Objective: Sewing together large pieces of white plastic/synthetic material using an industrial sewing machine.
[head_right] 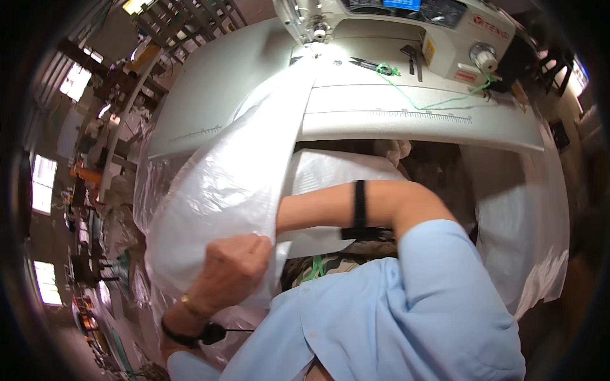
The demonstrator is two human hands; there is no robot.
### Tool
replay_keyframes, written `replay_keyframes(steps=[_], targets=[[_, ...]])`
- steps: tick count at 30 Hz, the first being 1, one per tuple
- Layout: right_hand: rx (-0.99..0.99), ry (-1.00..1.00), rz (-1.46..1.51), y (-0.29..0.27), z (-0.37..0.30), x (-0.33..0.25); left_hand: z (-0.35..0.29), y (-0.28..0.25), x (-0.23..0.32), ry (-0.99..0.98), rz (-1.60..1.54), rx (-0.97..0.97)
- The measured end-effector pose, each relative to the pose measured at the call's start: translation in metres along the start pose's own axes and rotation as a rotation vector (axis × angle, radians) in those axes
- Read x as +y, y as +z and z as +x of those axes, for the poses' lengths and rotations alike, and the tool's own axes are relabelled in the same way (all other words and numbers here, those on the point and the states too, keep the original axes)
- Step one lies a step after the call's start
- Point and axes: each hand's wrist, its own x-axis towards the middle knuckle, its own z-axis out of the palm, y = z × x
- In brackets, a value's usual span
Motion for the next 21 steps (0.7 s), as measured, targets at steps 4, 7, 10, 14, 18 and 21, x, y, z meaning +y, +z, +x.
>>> replay_keyframes(steps=[4,7,10,14,18,21], targets=[[-0.242,0.096,-0.219,-0.046,-0.053,-0.012,-0.017,0.053,0.004,-0.062,0.029,0.089],[-0.472,0.43,-0.4,-0.114,-0.076,-0.024,-0.02,0.072,0.007,-0.109,0.024,0.114],[-0.071,0.319,-0.698,-0.156,-0.082,0.007,-0.019,0.081,0.017,-0.176,-0.001,0.18],[0.029,0.347,-0.859,-0.187,-0.086,0.039,-0.014,0.08,0.03,-0.245,-0.076,0.175],[0.135,0.225,-0.74,-0.185,-0.088,0.064,-0.016,0.08,0.04,-0.325,-0.181,0.164],[0.102,0.274,-0.72,-0.185,-0.086,0.065,-0.021,0.083,0.046,-0.351,-0.246,0.269]])
